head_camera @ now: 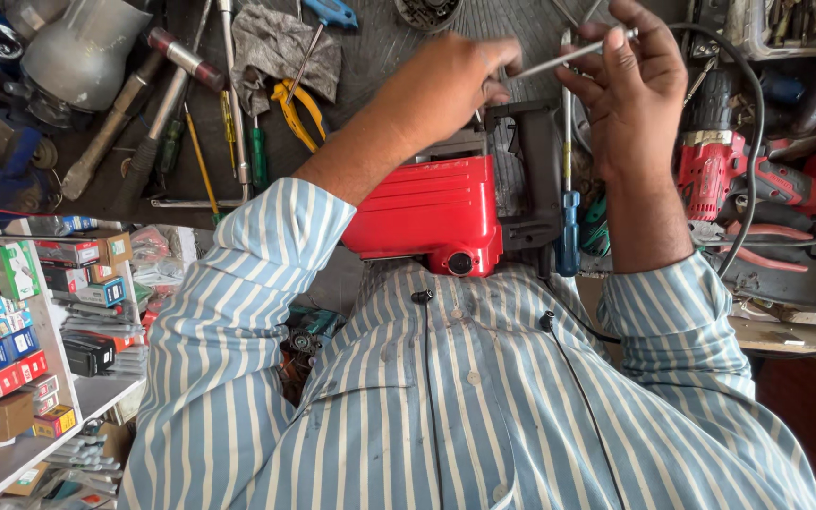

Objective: The person uses an Allen key and a screwdriver to remove and tighten screws on a red and gray power tool. They rotate the tool to access different sides and fasteners, then place the tool on the workbench to continue the repair.

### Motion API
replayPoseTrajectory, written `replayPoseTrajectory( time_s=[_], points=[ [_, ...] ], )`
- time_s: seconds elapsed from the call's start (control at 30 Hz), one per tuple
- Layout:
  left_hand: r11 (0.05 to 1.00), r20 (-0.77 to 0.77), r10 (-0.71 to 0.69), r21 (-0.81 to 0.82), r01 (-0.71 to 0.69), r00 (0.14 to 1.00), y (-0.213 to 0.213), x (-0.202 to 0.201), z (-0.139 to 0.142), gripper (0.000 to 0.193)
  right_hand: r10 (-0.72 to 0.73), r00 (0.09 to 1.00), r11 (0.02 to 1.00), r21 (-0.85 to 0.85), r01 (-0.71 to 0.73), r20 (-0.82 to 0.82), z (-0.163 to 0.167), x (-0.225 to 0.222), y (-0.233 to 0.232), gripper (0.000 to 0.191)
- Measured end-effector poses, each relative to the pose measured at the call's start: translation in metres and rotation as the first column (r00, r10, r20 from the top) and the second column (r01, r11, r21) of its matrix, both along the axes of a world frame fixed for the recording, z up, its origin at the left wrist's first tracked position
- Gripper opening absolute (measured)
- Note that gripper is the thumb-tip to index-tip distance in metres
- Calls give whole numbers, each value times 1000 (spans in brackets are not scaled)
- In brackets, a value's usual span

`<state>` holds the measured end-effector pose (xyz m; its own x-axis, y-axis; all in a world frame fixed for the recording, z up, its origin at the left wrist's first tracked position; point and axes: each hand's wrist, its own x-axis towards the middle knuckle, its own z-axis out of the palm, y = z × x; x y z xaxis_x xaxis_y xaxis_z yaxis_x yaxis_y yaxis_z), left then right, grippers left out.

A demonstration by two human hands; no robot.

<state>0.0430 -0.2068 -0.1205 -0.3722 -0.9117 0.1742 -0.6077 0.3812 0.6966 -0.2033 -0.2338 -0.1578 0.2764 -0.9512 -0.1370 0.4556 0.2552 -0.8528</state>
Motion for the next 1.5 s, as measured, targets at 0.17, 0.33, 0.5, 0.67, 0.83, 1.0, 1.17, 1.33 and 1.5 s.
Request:
replayPoseTrajectory(
  time_s=[0.17, 0.33, 0.5, 0.67, 0.83, 1.0, 1.17, 1.33, 1.5],
  points=[
    [996, -11, 38, 80, -37, 999, 4, -4, 4, 19, -35, 979, 999, -27, 31, -202, -2, -8, -4, 22],
    [1000, -32, 17, 11, -16, 999, 9, 1, -2, 18, -47, 987, 997, 48, 55, -152, -10, -9, 1, 22],
    [987, -8, 79, 138, -78, 997, 6, 3, -9, 15, -38, 963, 994, 86, 63, -267, -17, -5, -5, 25],
    [959, 138, 140, 228, -168, 981, 0, 6, -5, 11, 95, 921, 989, 145, -43, -379, -19, -9, -21, 26],
    [945, 227, 113, 277, -176, 967, -6, 4, 0, 11, 128, 886, 992, 52, -117, -446, -14, -17, -27, 23],
    [955, 162, 60, 278, -104, 985, -8, 6, -4, 10, 61, 903, 998, -6, -70, -425, 2, -19, -17, 21],
    [984, 162, 37, 166, -64, 986, -8, 11, -7, 12, -47, 998, 991, 125, 42, 41, 5, -13, -10, 11],
    [975, 221, 33, 207, -80, 975, -7, 9, -4, 12, -186, 959, 925, 366, 98, 215, -23, 8, -27, 14],
    [963, 258, -28, 267, -44, 966, -13, 9, 6, 17, -115, 920, 940, 340, -21, 375, -29, 2, -27, 24]
  ],
)
